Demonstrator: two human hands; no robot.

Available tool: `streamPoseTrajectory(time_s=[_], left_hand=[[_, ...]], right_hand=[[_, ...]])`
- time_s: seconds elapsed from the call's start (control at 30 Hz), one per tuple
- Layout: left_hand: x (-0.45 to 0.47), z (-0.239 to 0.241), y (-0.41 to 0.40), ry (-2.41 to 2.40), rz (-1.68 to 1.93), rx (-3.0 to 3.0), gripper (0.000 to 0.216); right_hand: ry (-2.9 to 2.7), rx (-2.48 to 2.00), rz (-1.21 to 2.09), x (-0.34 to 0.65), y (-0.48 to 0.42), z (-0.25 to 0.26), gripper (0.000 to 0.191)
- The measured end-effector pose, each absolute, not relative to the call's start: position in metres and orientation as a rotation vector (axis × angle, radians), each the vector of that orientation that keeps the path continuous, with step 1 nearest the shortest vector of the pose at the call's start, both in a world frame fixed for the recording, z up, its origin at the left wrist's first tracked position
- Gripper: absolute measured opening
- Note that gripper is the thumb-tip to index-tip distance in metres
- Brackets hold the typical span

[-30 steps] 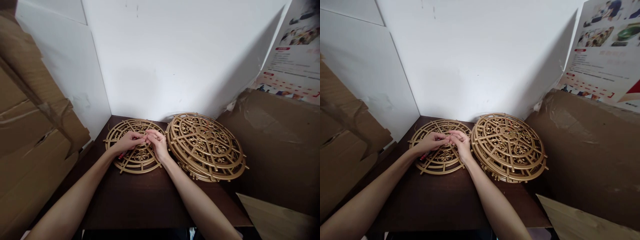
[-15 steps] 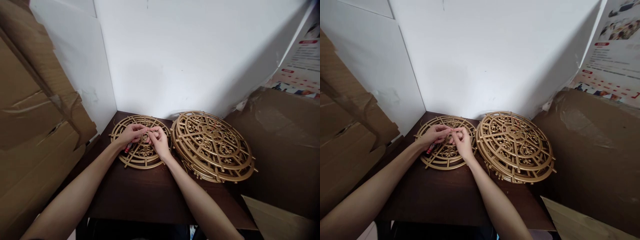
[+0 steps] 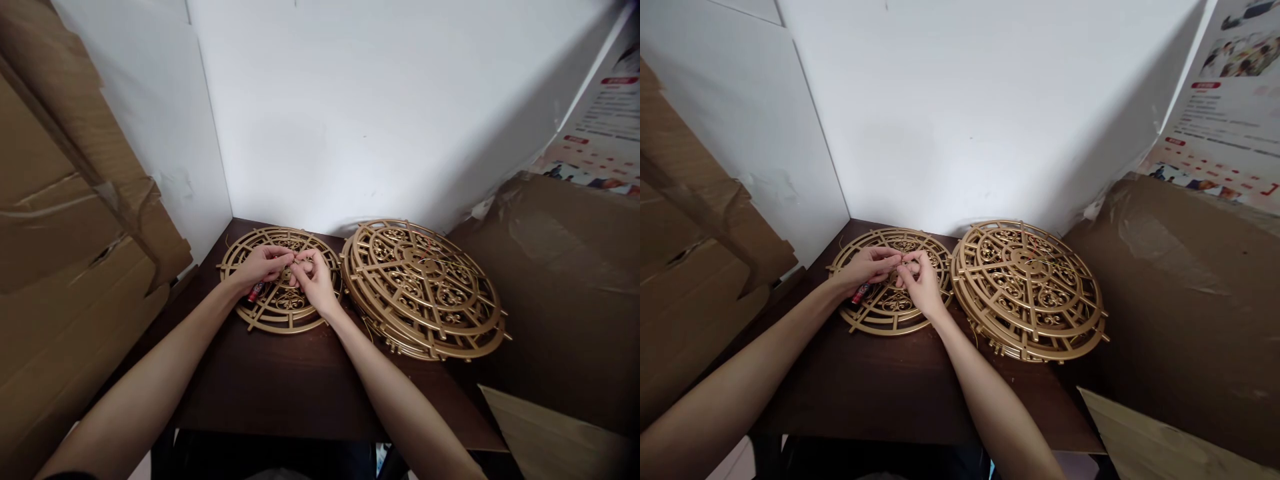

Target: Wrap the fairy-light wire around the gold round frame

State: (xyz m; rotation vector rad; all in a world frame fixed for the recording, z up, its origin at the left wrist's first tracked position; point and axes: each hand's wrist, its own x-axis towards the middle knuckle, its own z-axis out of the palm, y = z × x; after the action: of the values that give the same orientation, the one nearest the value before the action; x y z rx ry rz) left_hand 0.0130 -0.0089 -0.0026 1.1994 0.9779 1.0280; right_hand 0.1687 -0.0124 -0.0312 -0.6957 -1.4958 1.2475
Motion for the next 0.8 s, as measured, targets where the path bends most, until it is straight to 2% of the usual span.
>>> streamPoseTrajectory(time_s=[0.23,0.8], left_hand=[[0.0154,-0.0028,-0.0090,0.969,1.071,1.194,0.029],[0.0188,-0.0015,-0.0106,0.999,1.103,1.211,0.025]], right_hand=[[-1.431,-0.806,1.150,0.1687,-0.0091,-0.0362,0.032],[-1.447,-0.926,0.981,0.1692,-0.0094,-0.0309,0.019]])
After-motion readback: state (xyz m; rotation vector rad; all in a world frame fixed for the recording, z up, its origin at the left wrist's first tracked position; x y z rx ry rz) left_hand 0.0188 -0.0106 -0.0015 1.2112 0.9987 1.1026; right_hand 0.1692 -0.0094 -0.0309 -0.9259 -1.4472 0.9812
